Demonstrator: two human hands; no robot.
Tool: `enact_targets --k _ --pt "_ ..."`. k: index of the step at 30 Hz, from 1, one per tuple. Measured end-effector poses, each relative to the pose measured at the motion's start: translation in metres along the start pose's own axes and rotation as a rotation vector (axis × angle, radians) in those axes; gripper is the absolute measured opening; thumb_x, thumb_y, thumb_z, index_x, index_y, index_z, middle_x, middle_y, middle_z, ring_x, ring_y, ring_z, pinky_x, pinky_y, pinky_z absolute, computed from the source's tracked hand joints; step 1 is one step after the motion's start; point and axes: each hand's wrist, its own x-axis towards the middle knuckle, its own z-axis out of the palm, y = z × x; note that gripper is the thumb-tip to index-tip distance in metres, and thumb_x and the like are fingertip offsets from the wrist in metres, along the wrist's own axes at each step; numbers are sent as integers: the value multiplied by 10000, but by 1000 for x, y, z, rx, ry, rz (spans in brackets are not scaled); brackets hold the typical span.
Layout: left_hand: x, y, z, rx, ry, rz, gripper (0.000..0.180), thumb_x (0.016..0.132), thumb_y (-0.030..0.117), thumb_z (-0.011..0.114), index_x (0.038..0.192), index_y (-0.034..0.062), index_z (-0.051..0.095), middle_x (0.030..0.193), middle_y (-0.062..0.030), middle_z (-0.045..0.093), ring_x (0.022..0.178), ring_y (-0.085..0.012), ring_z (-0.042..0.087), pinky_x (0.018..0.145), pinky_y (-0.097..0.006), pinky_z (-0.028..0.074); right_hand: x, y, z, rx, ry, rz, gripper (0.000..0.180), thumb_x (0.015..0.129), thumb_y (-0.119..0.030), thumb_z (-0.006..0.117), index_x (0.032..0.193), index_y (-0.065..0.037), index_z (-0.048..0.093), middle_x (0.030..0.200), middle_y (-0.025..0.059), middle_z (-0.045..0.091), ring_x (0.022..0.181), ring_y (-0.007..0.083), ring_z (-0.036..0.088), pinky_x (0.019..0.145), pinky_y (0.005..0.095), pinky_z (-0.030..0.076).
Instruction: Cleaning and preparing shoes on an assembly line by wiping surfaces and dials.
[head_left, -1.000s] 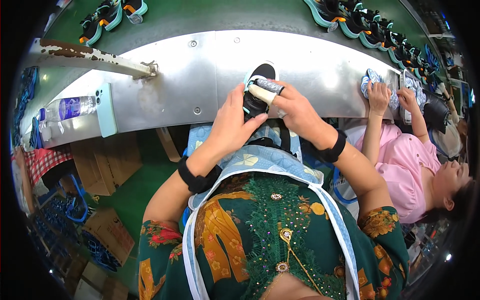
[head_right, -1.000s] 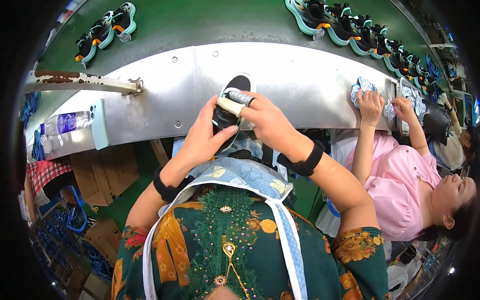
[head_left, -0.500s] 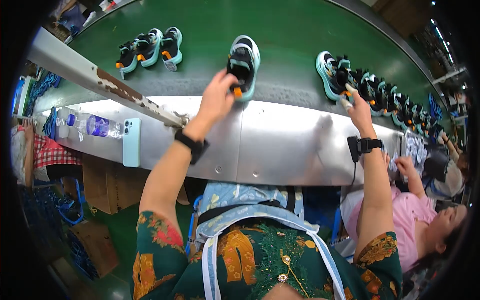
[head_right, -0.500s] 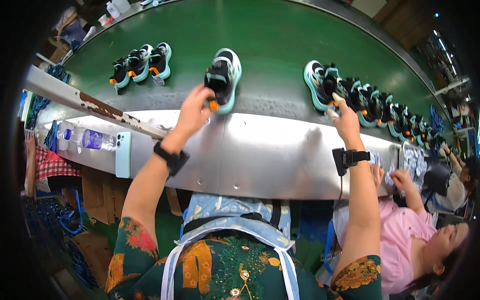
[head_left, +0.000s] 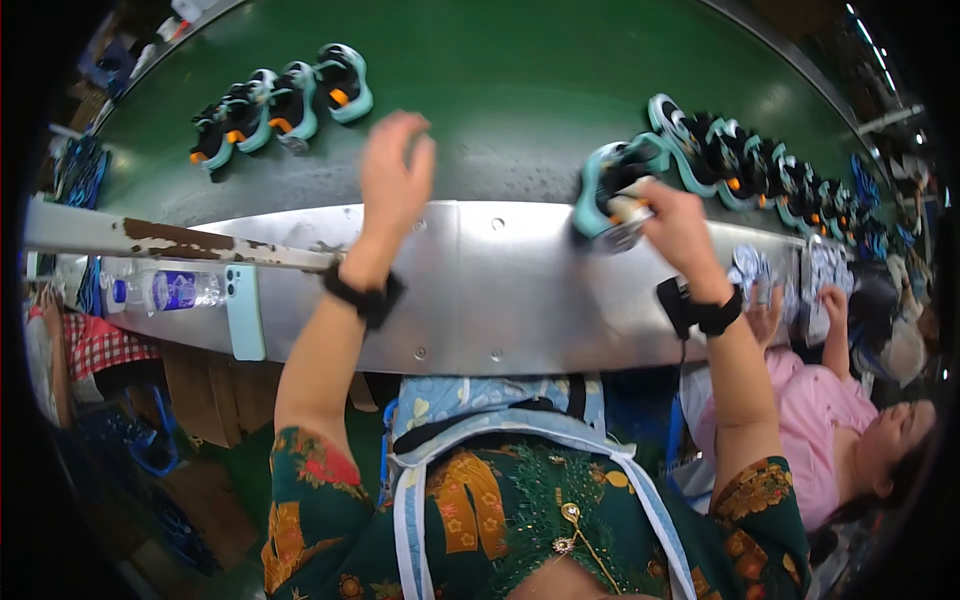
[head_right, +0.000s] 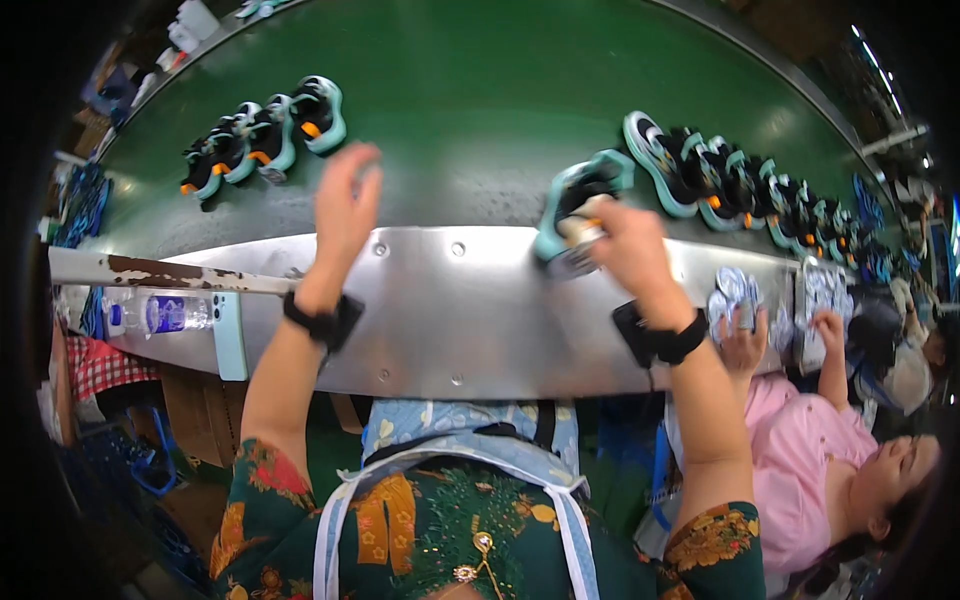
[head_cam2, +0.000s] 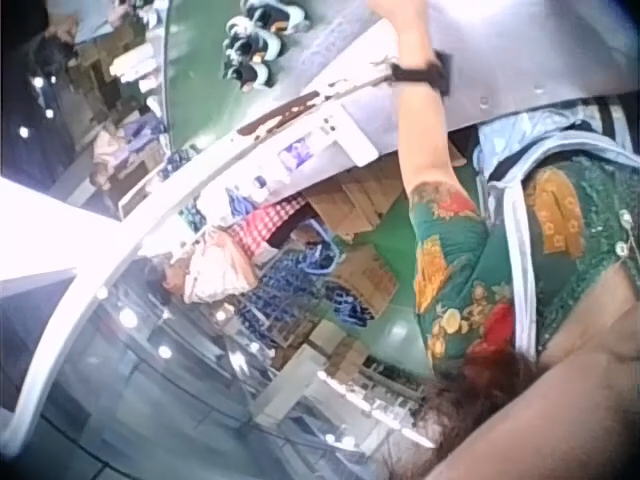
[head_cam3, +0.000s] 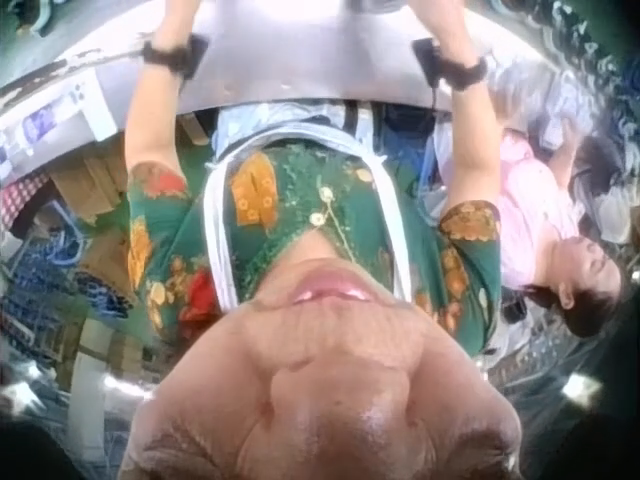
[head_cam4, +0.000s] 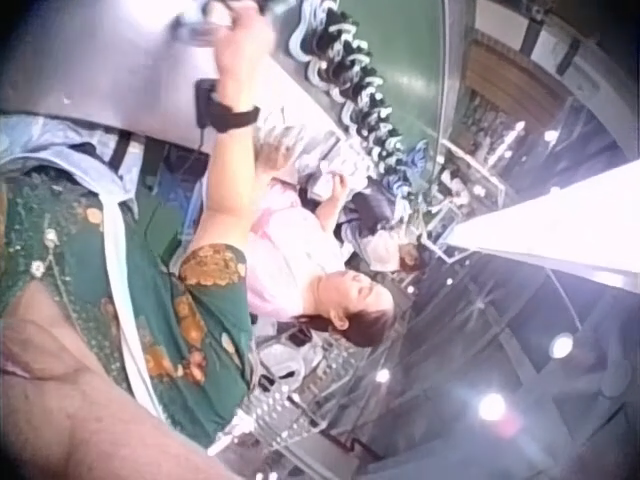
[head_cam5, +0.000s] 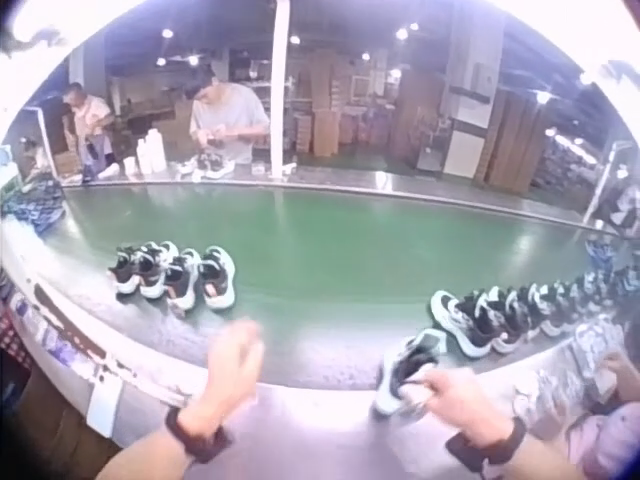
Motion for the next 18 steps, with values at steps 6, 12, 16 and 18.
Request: enact_targets --k 6,12,16,18 --pt "-164 103 0 -480 -470 -385 383 882 165 625 1236 28 578 1160 -176 619 1105 -338 579 907 -368 474 -131 -98 63 108 -300 -227 227 781 -185 699 875 -37 555 707 155 624 687 370 636 593 454 493" --pt "-188 118 -26 -345 -520 -431 326 889 93 618 1209 32 612 1099 -106 636 988 -193 620 837 -299 495 -107 -60 8 677 -391 -189 427 765 -229 775 1165 -131 666 767 73 635 697 178 629 607 356 474" --pt "-185 121 -13 -167 -474 -260 261 855 86 645 1109 28 633 955 -91 619 823 -197 609 741 -314 492 -85 -49 -11 251 -608 -34 581 700 -180 800 1249 -154 609 813 56 594 681 192 583 621 334 464" --pt "-183 119 -1 -120 -425 -322 196 847 73 643 1036 22 631 916 -105 613 802 -213 605 744 -318 490 -97 -46 25 257 -466 -458 609 689 -177 797 1258 -148 582 851 95 578 714 273 579 644 375 468"
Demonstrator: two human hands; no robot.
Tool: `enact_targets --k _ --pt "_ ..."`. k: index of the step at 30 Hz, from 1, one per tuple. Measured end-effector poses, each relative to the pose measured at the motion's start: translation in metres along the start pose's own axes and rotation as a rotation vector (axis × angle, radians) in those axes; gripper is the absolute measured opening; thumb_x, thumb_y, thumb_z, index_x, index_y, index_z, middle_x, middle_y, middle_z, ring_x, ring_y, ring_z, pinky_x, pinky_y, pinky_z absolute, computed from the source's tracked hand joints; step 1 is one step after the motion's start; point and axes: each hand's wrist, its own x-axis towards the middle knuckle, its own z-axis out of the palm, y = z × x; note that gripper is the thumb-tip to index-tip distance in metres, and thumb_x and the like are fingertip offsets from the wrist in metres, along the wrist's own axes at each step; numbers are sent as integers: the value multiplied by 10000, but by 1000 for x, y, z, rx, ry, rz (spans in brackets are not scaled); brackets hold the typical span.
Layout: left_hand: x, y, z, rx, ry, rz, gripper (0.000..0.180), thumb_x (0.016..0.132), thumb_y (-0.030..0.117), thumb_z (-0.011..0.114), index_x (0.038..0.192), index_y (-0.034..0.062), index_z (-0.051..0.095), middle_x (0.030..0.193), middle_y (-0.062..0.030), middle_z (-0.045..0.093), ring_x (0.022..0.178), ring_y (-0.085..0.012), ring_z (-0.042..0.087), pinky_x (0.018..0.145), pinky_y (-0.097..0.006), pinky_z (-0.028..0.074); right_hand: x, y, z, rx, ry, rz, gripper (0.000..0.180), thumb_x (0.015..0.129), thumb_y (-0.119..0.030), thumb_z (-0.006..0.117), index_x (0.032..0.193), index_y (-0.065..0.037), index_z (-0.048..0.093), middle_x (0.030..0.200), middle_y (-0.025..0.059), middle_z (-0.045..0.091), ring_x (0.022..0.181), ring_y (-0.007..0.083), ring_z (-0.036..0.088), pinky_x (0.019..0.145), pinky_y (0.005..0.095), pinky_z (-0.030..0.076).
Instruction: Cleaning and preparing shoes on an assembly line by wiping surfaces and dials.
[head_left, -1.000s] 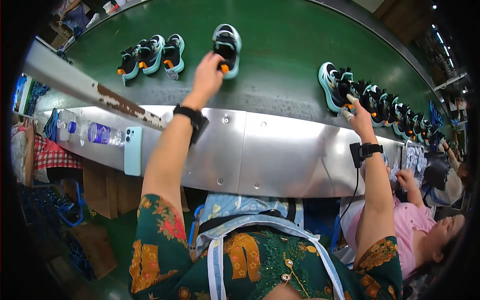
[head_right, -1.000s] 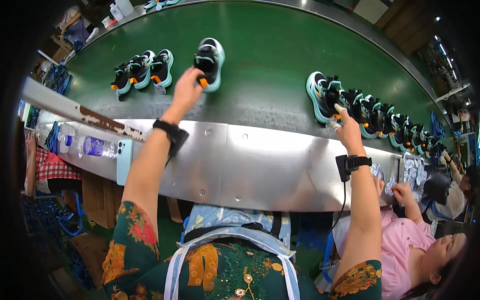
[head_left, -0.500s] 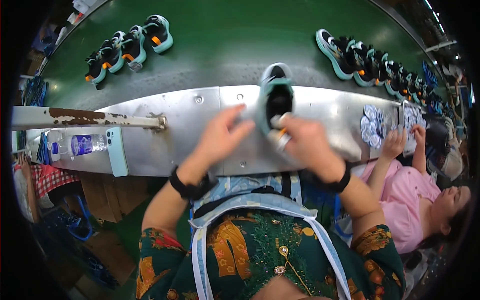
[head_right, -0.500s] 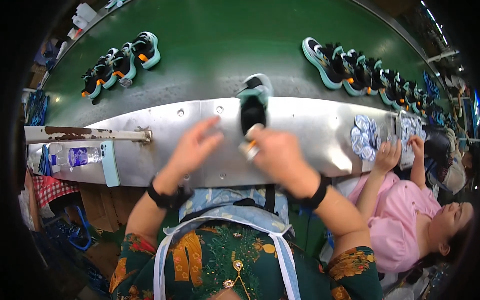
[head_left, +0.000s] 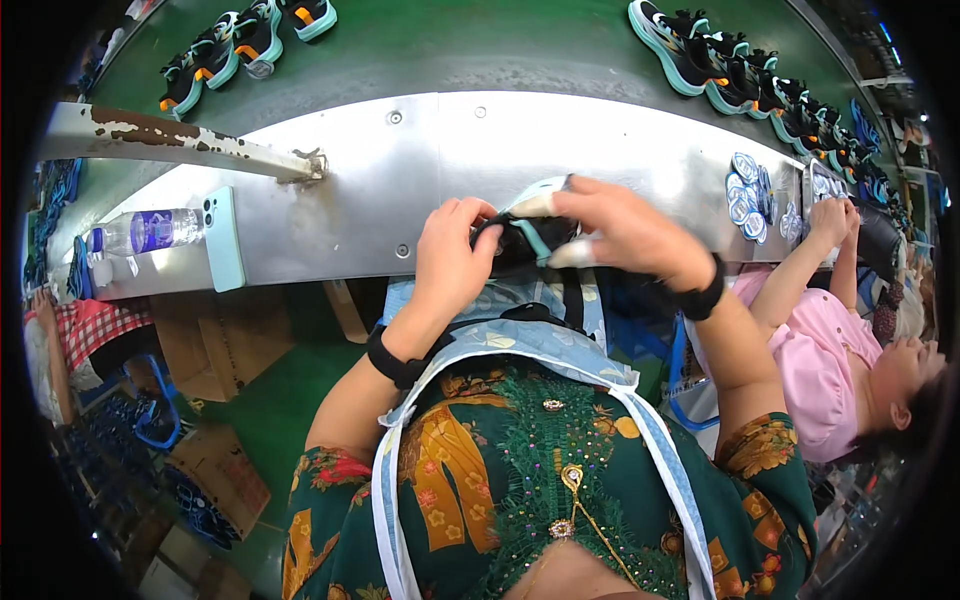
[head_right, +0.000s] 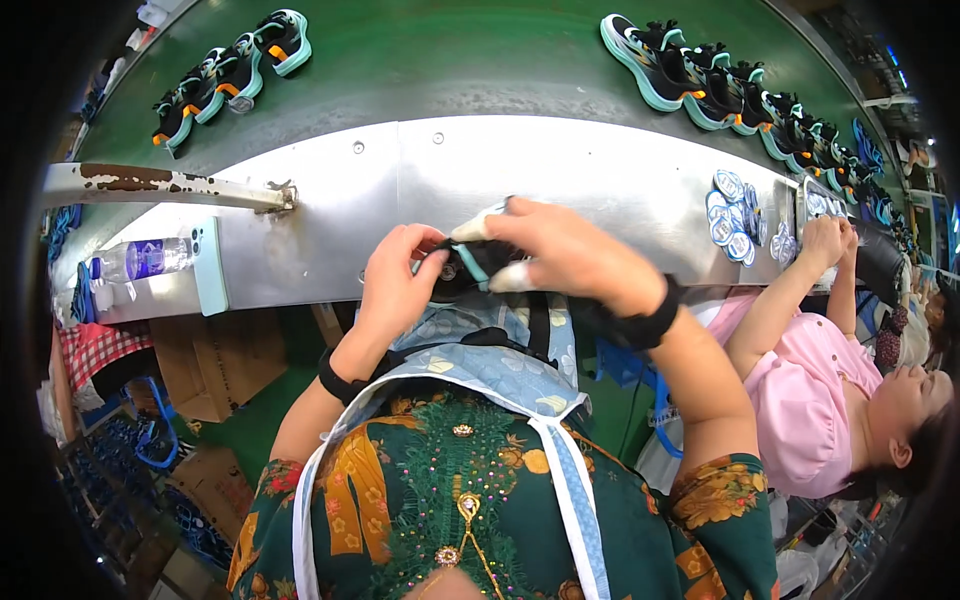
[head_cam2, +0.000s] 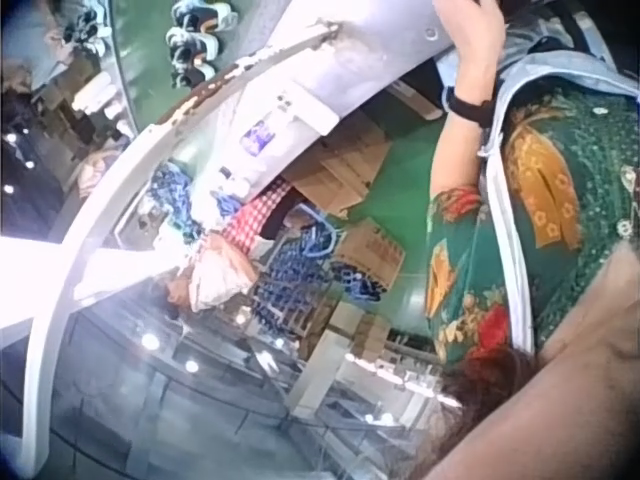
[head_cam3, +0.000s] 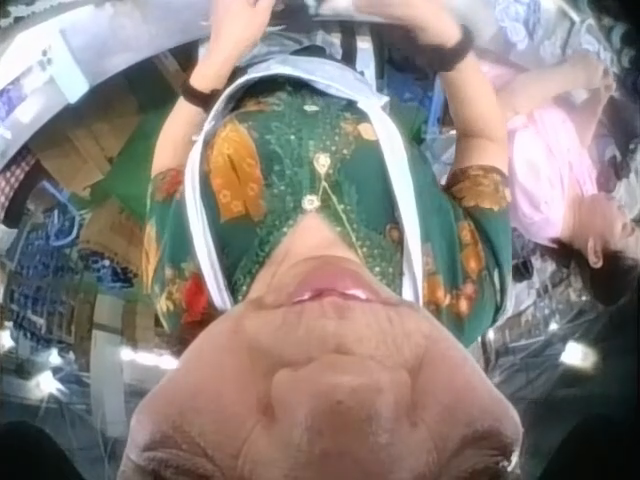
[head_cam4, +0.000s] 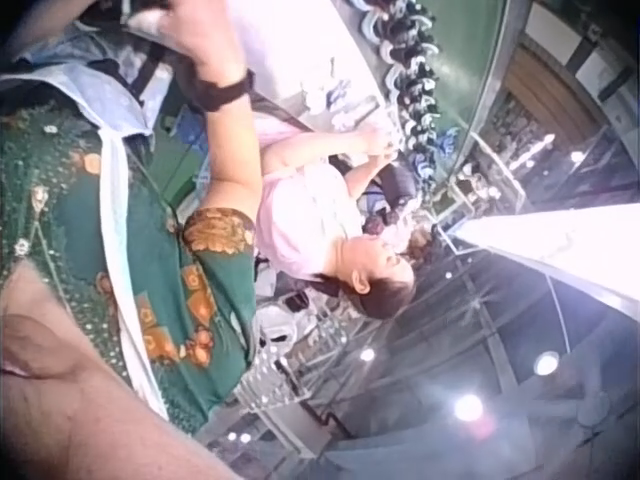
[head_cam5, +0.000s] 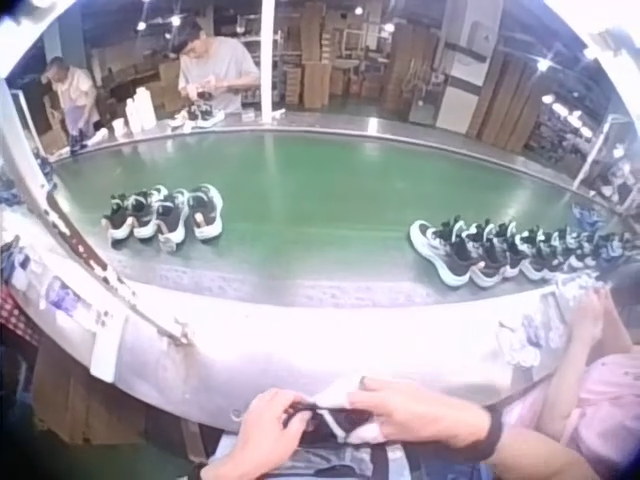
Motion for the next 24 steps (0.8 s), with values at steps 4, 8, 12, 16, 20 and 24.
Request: enact_targets --k 4,8,12,16,20,24 --pt "-3 4 0 -146 68 -98 134 867 73 628 988 16 623 884 -110 621 795 -207 607 751 -326 490 3 -23 32 -241 137 134 496 671 -151 783 1131 -124 600 853 134 561 789 349 581 690 434 475" --pt "-16 24 -10 -57 260 -13 139 904 102 609 990 -5 627 920 -97 625 798 -166 605 721 -290 479 6 -14 14 -240 0 150 507 661 -117 774 1138 -125 603 848 141 570 808 355 594 701 436 487" --pt "2 43 -34 -129 -457 -367 236 934 224 609 902 -6 652 779 -45 639 694 -101 578 601 -259 456 8 -6 16 -183 9 80 560 672 -54 739 1206 -130 590 868 145 587 798 349 608 708 425 496" --pt "-2 29 -27 -459 -392 -450 239 923 210 613 878 -18 668 741 -25 646 673 -77 576 589 -235 447 17 -4 1 309 -58 206 517 777 -51 701 1279 -112 588 890 118 642 736 236 605 701 334 487" --pt "-17 16 -14 -345 -357 -387 204 914 176 615 904 -19 675 806 -29 677 690 -67 589 602 -223 453 9 -6 34 -176 147 177 300 788 -121 724 1072 -59 650 878 157 654 726 323 626 654 366 498" --pt "-17 16 -11 -371 -292 -361 172 912 144 607 925 -11 681 815 -20 679 707 -67 604 618 -217 451 9 -1 35 -140 219 176 234 796 -168 725 994 -60 662 762 151 605 693 338 603 617 396 471"
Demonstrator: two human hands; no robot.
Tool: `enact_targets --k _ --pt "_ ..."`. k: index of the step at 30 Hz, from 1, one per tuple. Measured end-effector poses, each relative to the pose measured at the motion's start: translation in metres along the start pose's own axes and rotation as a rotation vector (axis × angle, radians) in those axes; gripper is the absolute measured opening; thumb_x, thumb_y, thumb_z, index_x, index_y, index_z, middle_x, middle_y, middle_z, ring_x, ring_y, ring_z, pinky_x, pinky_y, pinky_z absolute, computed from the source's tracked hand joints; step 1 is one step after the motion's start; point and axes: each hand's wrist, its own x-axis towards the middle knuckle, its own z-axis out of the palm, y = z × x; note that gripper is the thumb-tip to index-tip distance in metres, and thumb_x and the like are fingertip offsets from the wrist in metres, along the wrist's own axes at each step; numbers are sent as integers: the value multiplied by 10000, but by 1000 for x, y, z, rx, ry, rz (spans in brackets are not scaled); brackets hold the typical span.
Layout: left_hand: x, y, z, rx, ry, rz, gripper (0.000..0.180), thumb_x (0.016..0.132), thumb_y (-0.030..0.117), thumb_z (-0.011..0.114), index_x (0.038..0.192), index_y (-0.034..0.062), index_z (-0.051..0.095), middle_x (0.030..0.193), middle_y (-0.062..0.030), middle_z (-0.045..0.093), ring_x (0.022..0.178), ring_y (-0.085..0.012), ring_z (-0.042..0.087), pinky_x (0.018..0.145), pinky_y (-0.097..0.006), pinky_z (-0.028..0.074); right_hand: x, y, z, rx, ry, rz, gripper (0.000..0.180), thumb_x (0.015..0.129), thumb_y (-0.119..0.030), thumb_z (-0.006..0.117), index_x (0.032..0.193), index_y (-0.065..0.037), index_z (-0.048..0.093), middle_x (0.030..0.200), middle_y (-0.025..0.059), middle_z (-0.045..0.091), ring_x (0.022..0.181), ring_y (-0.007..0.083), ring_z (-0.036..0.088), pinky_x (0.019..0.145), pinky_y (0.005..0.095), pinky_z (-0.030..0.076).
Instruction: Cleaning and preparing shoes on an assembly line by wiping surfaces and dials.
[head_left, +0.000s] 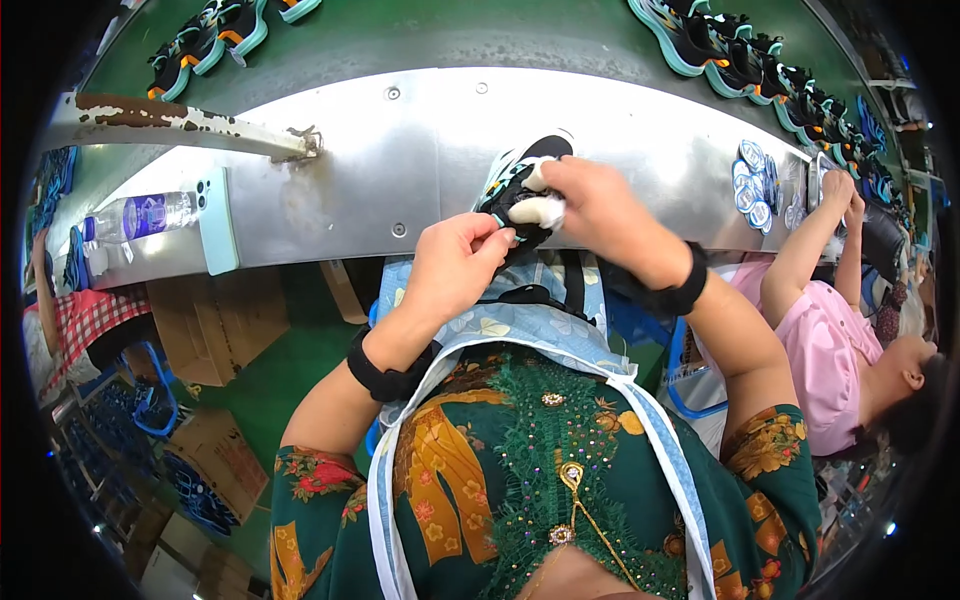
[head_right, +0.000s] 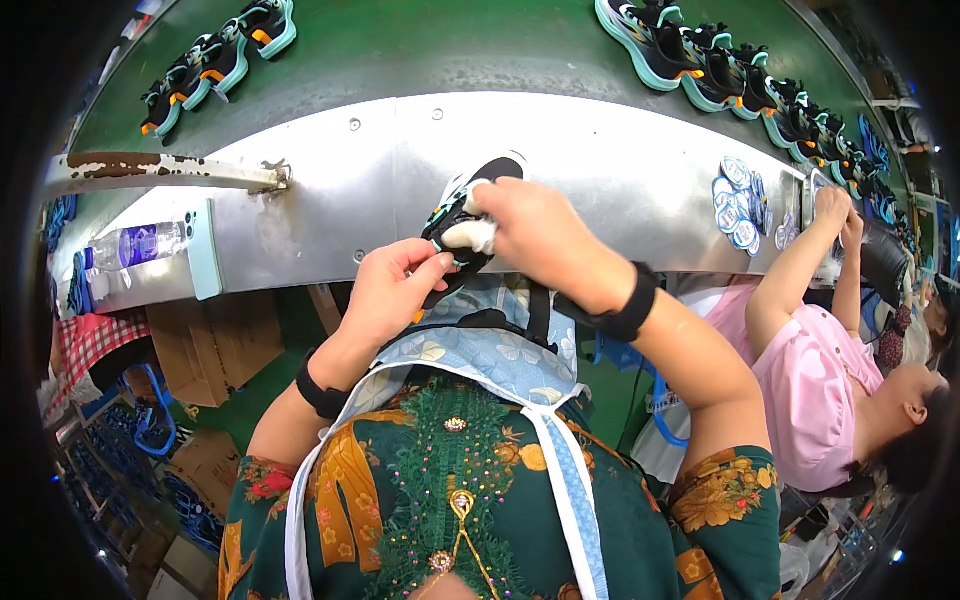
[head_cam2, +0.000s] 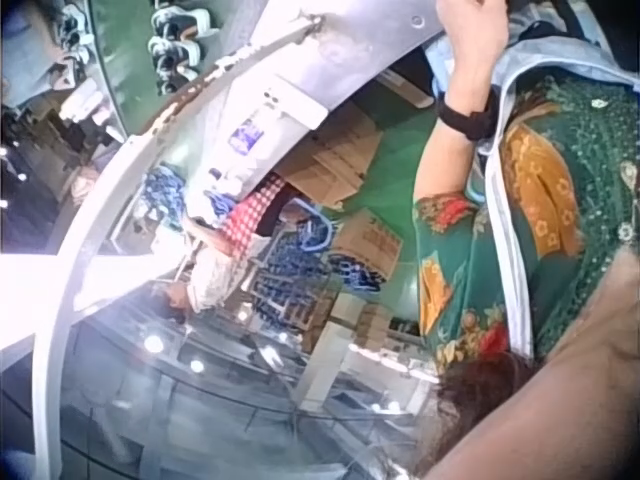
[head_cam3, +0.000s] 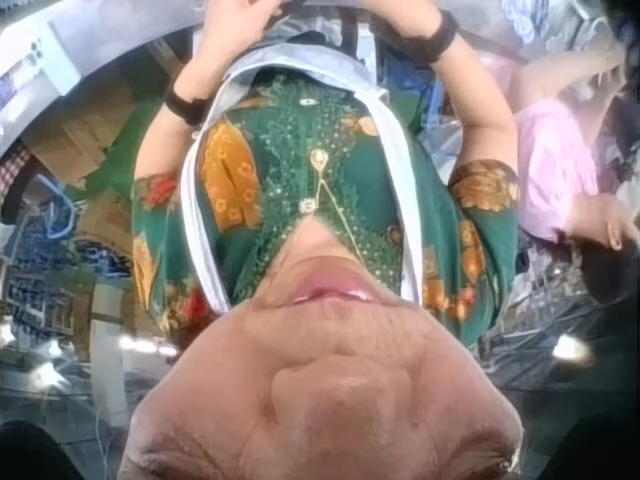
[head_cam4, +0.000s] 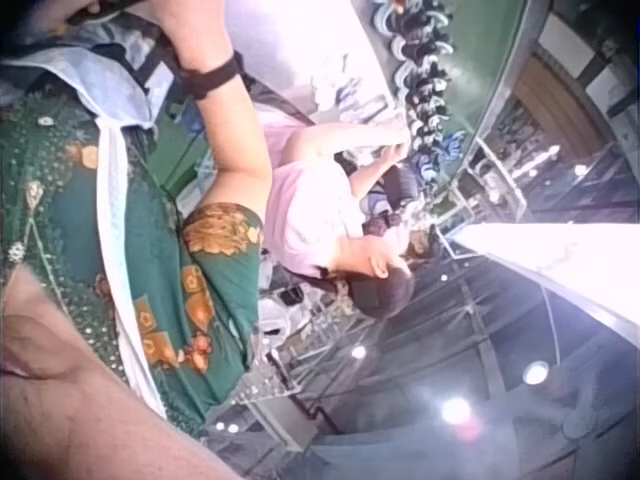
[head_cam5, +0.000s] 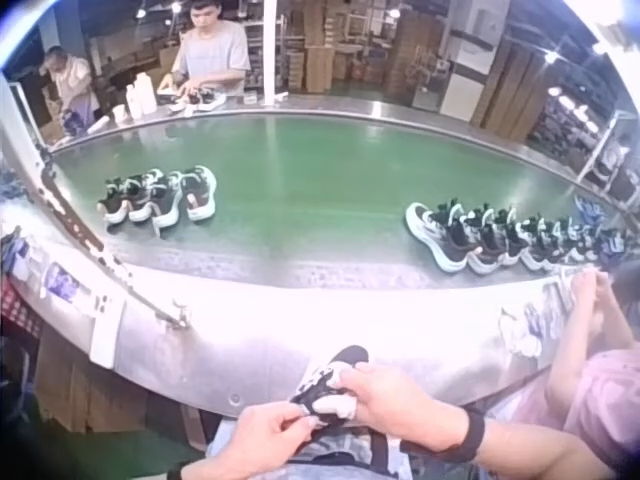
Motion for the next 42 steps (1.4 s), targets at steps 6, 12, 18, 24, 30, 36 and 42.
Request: enact_targets --k 6,12,18,24,30,36,42 --pt "-5 -2 4 100 61 109 160 906 125 603 924 -12 684 783 -31 663 709 -86 619 620 -237 464 -7 -12 5 -46 51 29 252 791 -275 720 903 -69 628 719 120 561 680 343 585 599 443 463" --pt "-8 -3 10 130 166 253 128 889 95 620 892 -22 673 738 -58 640 677 -114 605 615 -266 465 -13 -14 -7 20 -35 23 250 796 -138 714 1037 -93 665 753 125 582 689 325 573 609 412 453" --pt "-6 -2 8 194 186 300 105 877 80 630 878 -21 662 729 -81 628 642 -123 578 614 -270 459 -9 -15 -4 -186 11 82 387 785 -166 736 1161 -129 652 838 129 589 764 293 580 662 371 466" --pt "-6 -1 11 175 194 300 120 854 103 639 850 -15 657 731 -128 609 653 -238 587 610 -336 456 -14 -20 5 -220 127 -27 245 752 -176 717 974 -97 649 768 120 578 741 323 577 626 423 455" --pt "-9 2 12 179 206 305 133 838 124 642 808 -6 650 732 -175 591 662 -352 581 602 -408 447 -9 -17 -11 95 -69 49 248 772 -164 719 998 -84 658 747 102 568 711 313 551 641 405 434" --pt "-6 4 11 272 204 351 114 857 88 641 852 -25 651 700 -111 598 591 -179 537 570 -305 428 -11 -8 -2 -300 107 -63 237 785 -190 716 992 -90 659 738 93 574 736 307 555 727 375 427" --pt "-10 6 16 291 231 385 125 846 106 641 805 -12 640 716 -145 588 632 -290 560 585 -375 437 -15 -8 4 -216 83 -33 343 784 -254 735 1089 -114 661 762 123 575 746 321 555 716 394 422"
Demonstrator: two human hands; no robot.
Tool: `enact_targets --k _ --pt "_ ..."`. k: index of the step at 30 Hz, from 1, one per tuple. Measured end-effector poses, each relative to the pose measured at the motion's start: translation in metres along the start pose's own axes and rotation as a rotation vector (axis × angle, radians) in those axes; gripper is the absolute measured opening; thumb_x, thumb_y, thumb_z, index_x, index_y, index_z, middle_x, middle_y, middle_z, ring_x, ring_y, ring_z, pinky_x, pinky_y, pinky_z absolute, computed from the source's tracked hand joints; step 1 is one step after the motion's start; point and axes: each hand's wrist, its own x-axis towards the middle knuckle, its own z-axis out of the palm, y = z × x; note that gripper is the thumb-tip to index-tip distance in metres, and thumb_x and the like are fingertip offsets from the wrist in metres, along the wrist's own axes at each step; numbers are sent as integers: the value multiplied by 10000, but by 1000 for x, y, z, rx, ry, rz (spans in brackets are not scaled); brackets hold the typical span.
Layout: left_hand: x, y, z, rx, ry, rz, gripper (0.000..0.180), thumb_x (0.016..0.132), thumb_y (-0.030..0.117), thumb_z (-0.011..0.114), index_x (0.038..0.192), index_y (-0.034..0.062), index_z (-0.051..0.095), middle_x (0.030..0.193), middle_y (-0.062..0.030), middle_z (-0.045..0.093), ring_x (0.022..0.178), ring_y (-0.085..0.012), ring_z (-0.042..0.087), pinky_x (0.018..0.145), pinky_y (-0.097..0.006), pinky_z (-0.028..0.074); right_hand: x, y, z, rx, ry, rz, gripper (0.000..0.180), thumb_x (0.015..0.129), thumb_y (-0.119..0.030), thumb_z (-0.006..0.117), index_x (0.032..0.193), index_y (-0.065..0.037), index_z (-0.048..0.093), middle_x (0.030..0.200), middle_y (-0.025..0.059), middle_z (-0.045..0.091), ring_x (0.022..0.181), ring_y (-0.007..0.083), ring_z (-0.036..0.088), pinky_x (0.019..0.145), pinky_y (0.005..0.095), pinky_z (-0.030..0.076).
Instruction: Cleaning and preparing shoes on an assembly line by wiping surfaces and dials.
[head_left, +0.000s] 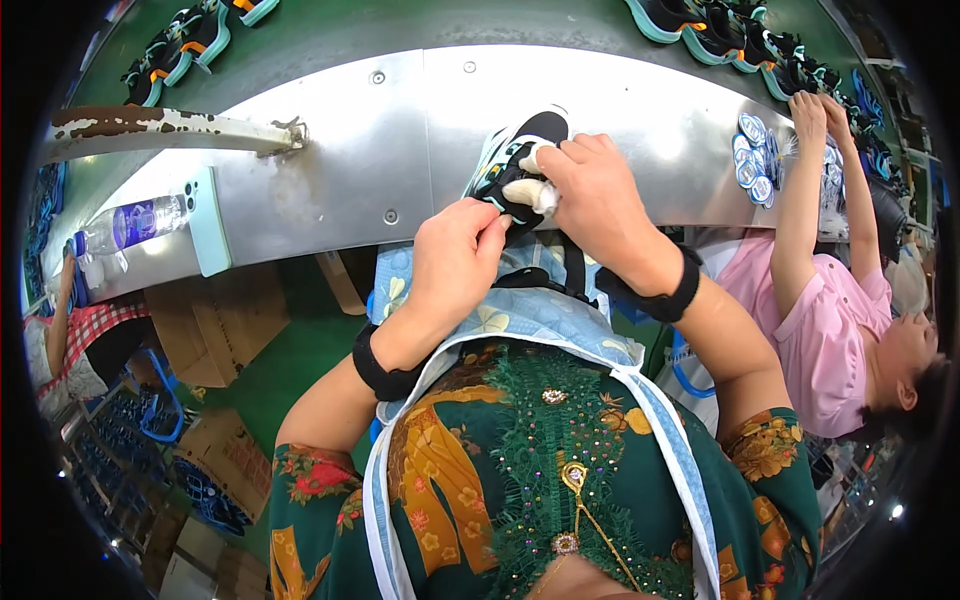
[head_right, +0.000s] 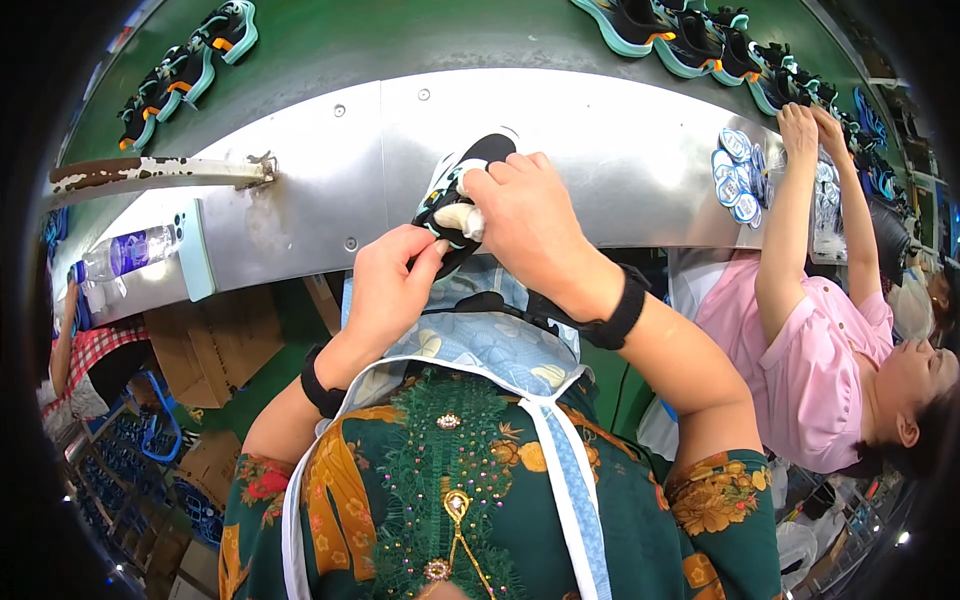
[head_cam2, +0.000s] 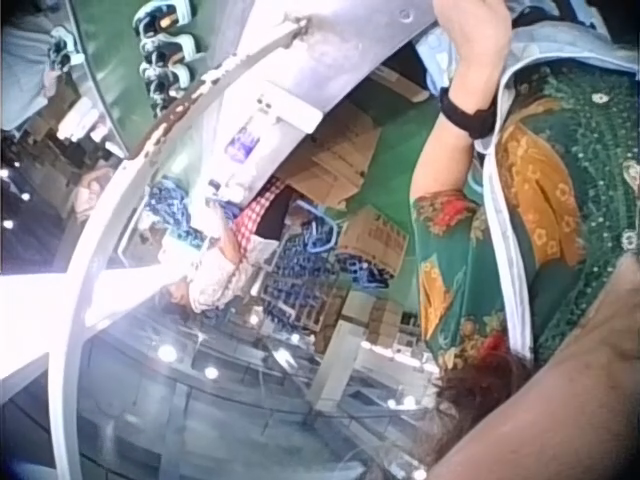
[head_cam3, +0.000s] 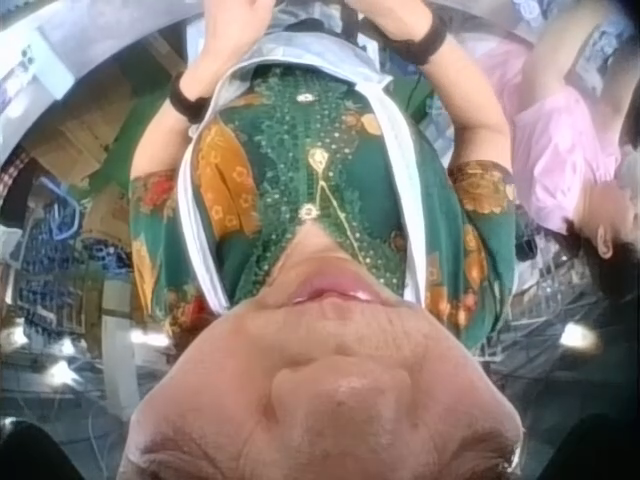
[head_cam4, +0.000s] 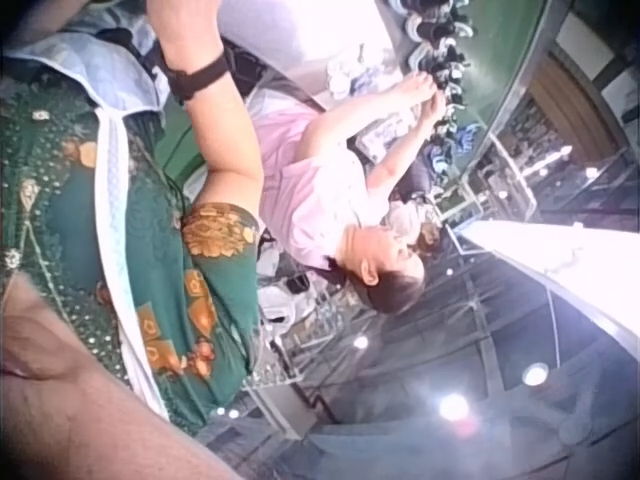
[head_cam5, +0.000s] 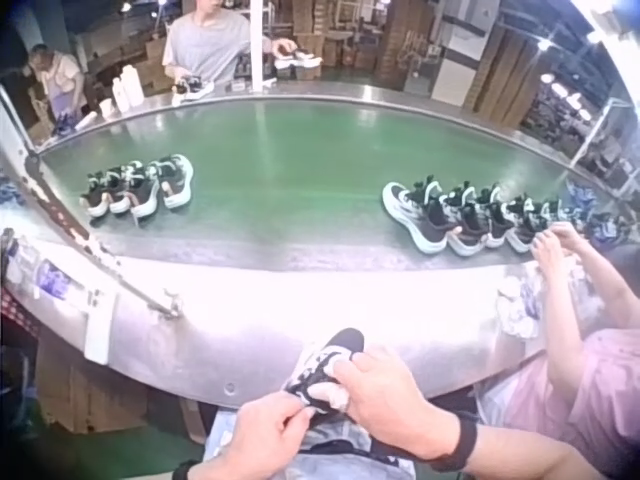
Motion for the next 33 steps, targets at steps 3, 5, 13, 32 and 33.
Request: enact_targets --k 3,5,13,32,33 --pt "3 -1 0 -13 9 -1 138 838 119 635 766 1 631 726 -169 584 677 -368 579 605 -434 446 6 4 -5 -16 12 15 320 781 -250 735 1058 -108 659 777 120 579 730 315 546 714 398 419" --pt "1 -2 0 -13 13 8 137 837 117 635 764 1 630 724 -169 582 676 -368 578 604 -436 445 11 1 -19 357 -163 94 254 770 -220 733 967 -86 645 781 110 584 734 312 536 711 405 413" --pt "2 0 1 -4 3 0 131 836 107 635 765 -3 628 722 -166 580 671 -371 576 599 -434 441 2 -4 -8 -50 125 13 275 773 -199 722 1023 -99 661 766 103 575 743 305 536 718 397 412" --pt "2 3 3 44 25 4 135 842 114 627 773 -2 623 741 -168 584 678 -374 578 611 -437 447 -4 -9 14 93 269 62 224 752 -232 746 858 -79 622 721 108 572 697 319 551 608 434 404" --pt "1 2 3 35 20 -3 135 843 115 626 775 -1 622 741 -167 585 680 -375 578 613 -437 448 -4 -9 12 103 251 70 222 748 -224 749 853 -78 618 722 110 572 697 322 549 612 434 405"
